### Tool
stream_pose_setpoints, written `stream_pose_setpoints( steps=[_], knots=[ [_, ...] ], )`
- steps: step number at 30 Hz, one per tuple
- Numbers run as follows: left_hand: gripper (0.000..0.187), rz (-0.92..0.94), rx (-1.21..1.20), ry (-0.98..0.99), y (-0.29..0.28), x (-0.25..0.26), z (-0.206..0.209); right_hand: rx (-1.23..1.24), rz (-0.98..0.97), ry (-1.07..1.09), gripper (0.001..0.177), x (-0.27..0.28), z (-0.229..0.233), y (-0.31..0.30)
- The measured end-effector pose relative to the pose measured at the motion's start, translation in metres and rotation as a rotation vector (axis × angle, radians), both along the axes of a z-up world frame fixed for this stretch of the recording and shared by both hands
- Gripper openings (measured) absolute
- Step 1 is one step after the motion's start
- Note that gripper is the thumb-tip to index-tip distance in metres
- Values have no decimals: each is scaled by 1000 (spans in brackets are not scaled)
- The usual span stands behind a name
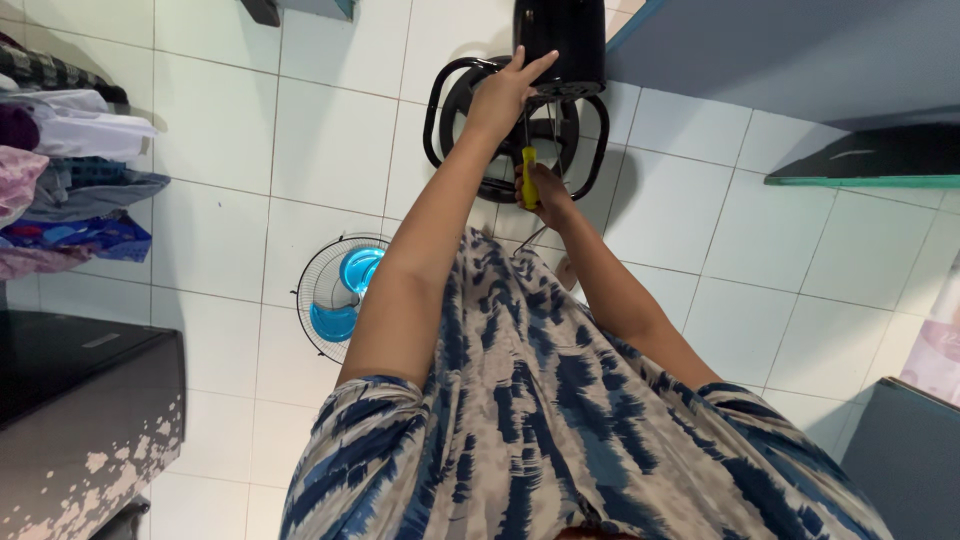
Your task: The person uses a yellow screwdriver to loosen and remove screws from the base of a black standing fan. They detach the fan head and place the front grill on the floor, then continue to unscrew components from the base while barefoot.
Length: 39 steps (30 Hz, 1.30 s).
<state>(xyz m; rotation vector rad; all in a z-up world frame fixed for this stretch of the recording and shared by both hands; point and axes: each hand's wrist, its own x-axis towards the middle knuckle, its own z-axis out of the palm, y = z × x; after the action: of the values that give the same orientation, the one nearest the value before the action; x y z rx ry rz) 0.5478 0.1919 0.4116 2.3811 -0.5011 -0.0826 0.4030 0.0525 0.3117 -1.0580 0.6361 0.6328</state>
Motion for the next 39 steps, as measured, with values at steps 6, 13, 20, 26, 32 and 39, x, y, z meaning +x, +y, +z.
stream_pose_setpoints(
  steps=[6,13,20,26,32,39],
  knots=[
    [73,-2,47,105,2,-3,12,-176,26,42,40,3,14,0],
    [68,-20,-20,141,5,1,14,361,-189,0,44,-1,-27,-19],
    [74,-11,-72,118,7,-5,26,372,-246,7,42,-3,-56,5],
    [79,3,5,97,5,-8,31,65,-198,-79,37,4,-59,25],
    [81,-8,-26,49,4,-8,23,-279,-109,-149,31,6,-59,35],
    [81,-9,82,85,5,-7,26,277,-152,-96,23,5,-54,5]
  ],
)
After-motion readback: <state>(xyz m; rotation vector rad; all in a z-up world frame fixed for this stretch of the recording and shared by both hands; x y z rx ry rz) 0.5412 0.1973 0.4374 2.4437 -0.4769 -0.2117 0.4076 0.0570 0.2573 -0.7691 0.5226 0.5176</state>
